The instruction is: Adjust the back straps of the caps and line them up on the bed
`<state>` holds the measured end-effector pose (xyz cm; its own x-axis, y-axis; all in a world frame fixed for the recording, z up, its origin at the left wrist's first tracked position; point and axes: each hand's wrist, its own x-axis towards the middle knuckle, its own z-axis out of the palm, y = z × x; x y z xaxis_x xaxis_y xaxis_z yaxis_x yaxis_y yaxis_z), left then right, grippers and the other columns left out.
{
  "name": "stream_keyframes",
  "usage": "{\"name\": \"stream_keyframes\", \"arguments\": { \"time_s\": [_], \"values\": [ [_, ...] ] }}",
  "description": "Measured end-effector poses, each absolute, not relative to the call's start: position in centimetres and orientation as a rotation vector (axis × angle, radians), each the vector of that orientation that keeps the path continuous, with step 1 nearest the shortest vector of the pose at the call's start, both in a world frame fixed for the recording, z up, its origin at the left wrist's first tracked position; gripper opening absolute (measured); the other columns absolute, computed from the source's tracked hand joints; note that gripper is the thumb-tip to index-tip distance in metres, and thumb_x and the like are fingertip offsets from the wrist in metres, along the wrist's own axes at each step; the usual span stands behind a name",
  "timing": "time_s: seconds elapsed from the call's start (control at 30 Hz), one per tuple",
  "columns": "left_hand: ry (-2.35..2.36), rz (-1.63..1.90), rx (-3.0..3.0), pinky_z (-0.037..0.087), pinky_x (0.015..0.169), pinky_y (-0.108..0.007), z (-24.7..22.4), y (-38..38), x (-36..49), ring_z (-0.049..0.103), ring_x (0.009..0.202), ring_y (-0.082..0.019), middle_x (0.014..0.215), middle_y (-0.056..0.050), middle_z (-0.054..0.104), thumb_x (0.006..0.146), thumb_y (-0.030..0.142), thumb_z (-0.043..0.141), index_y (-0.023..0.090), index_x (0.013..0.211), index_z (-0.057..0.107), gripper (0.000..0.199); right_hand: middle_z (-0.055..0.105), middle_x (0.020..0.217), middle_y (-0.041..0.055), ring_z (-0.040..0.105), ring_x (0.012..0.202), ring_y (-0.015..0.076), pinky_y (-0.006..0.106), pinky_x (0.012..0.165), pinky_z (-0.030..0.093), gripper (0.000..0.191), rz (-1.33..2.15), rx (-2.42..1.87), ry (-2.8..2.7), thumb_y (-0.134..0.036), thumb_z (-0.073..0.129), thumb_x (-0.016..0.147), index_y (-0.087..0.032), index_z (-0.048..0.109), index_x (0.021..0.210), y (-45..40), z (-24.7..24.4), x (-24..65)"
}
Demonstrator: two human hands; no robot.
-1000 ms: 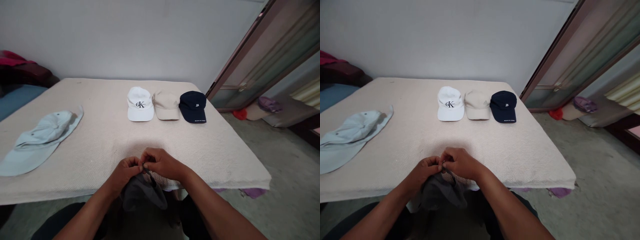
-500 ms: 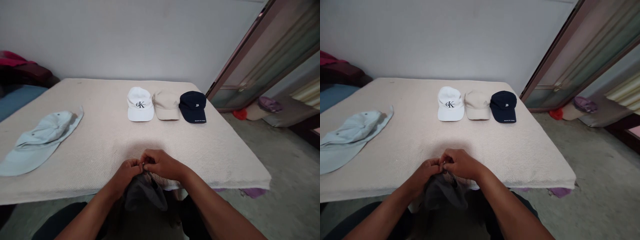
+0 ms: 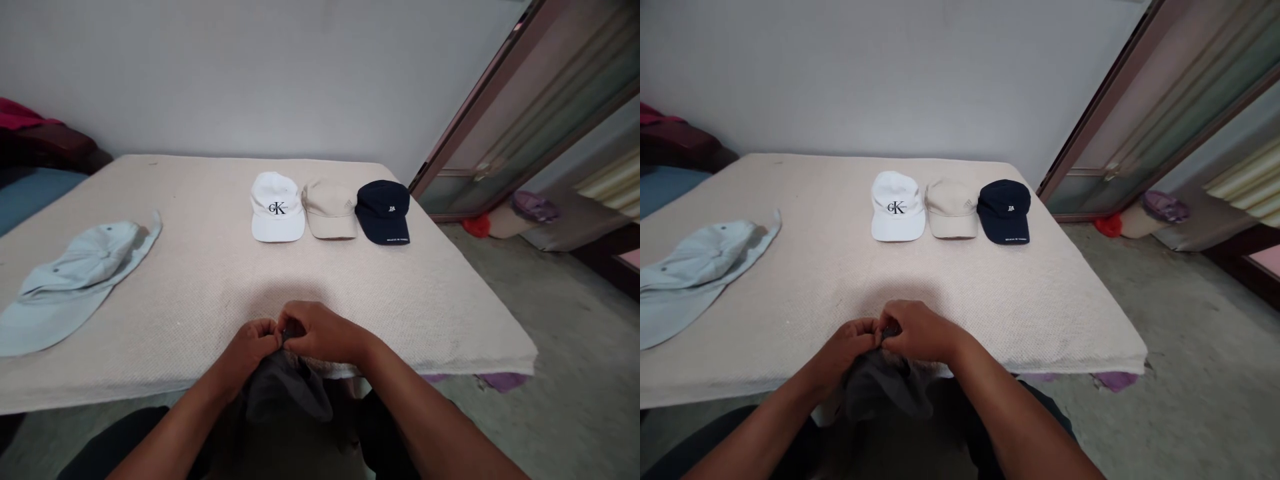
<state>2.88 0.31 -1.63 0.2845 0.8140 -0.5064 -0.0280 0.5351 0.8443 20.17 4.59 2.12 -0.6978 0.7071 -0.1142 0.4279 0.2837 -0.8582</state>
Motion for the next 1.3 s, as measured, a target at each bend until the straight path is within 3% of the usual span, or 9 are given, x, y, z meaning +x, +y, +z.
{"name": "stream_keyframes", "arguments": {
  "time_s": [0.8, 1.07, 1.3],
  "values": [
    [1.092, 0.736, 0.706, 0.025, 0.047, -0.021, -1.0, 0.3, 2.9, 0.031, 0.047, -0.007, 0.053, 0.007, 0.037, 0.065, 0.018, 0.057, 0.018, 0.057, 0.044, 0.015, 0.056, 0.071, -0.0019, 0.05, 0.065, 0.0101, 0.021, 0.056, 0.038, 0.018, 1.521, -1.086, -2.081, -0.014, 0.061, 0.064, -0.017, 0.057, 0.081, 4.5, 1.2, 19.7],
    [1.102, 0.716, 0.695, 0.023, 0.046, -0.021, -0.8, 0.3, 2.5, 0.033, 0.046, -0.006, 0.054, 0.006, 0.043, 0.066, 0.019, 0.06, 0.016, 0.061, 0.05, 0.012, 0.058, 0.075, -0.0009, 0.051, 0.068, 0.0104, 0.021, 0.058, 0.039, 0.02, 1.474, -1.041, -2.114, -0.013, 0.06, 0.066, -0.017, 0.059, 0.086, 4.4, 1.2, 19.5],
    [1.083, 0.731, 0.657, 0.03, 0.05, -0.022, -1.3, 0.2, 2.4, 0.039, 0.049, -0.009, 0.058, 0.004, 0.048, 0.067, 0.019, 0.058, 0.016, 0.066, 0.056, 0.005, 0.056, 0.073, -0.0016, 0.049, 0.066, 0.0099, 0.021, 0.057, 0.038, 0.019, 1.443, -1.034, -2.105, -0.01, 0.058, 0.064, -0.017, 0.058, 0.082, 4.3, 1.0, 19.3]
  ]
}}
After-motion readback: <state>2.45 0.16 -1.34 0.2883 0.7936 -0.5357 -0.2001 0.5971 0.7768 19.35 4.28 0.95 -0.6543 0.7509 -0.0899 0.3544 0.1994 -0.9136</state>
